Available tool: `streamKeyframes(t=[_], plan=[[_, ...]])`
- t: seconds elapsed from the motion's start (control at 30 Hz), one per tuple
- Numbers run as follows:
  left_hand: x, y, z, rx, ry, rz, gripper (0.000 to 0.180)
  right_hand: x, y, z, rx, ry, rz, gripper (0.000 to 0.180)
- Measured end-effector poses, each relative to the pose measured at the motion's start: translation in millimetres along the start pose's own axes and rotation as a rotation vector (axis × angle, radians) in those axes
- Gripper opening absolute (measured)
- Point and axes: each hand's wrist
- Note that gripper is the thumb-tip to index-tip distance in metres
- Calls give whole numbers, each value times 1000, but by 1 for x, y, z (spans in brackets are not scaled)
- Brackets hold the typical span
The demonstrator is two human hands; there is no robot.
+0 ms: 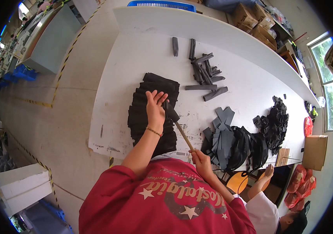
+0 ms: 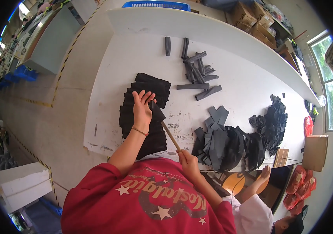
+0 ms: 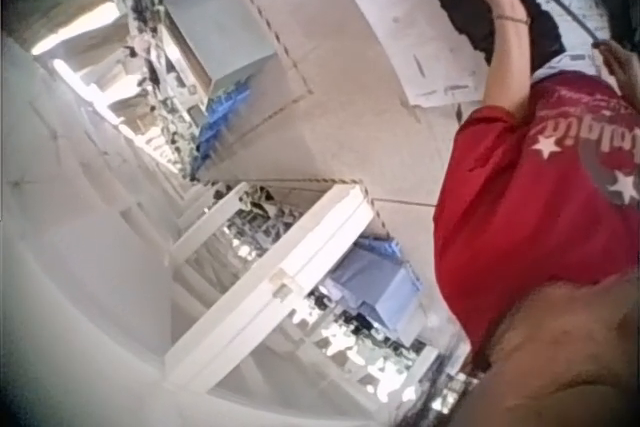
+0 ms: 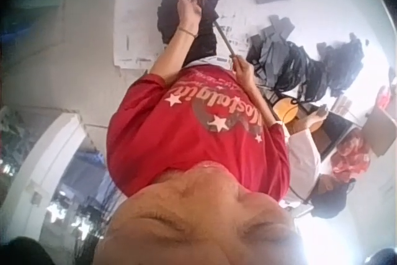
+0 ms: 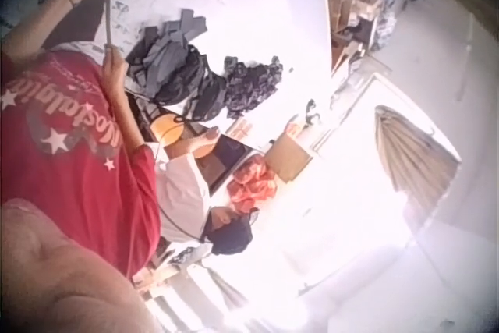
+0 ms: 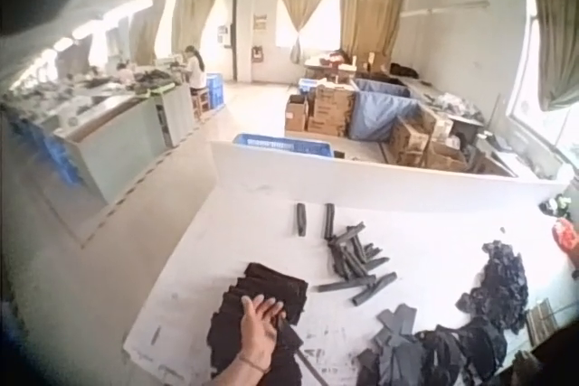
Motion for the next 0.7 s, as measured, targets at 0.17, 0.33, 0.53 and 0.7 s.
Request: streamKeyframes(t=[0.17, 0.33, 0.53, 0.7], plan=[[-21, 32, -10, -230, -285, -168, 48, 6, -10, 15, 32, -59, 5, 18], [30, -35, -20, 4, -25, 20, 22, 9, 28, -31, -275, -127, 205, 20], [-39, -33, -31, 216, 204, -281, 21, -14, 12, -55, 89, 144, -28, 19], [-64, -7, -11, 246, 130, -322, 21, -45, -76, 23, 401, -275, -286, 29]])
Point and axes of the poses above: each hand's wrist, its own y-axis away from the middle knuckle, its own z-axis out of the palm, x = y × z, and after that the axes turned 3 degrees about x, right-handed
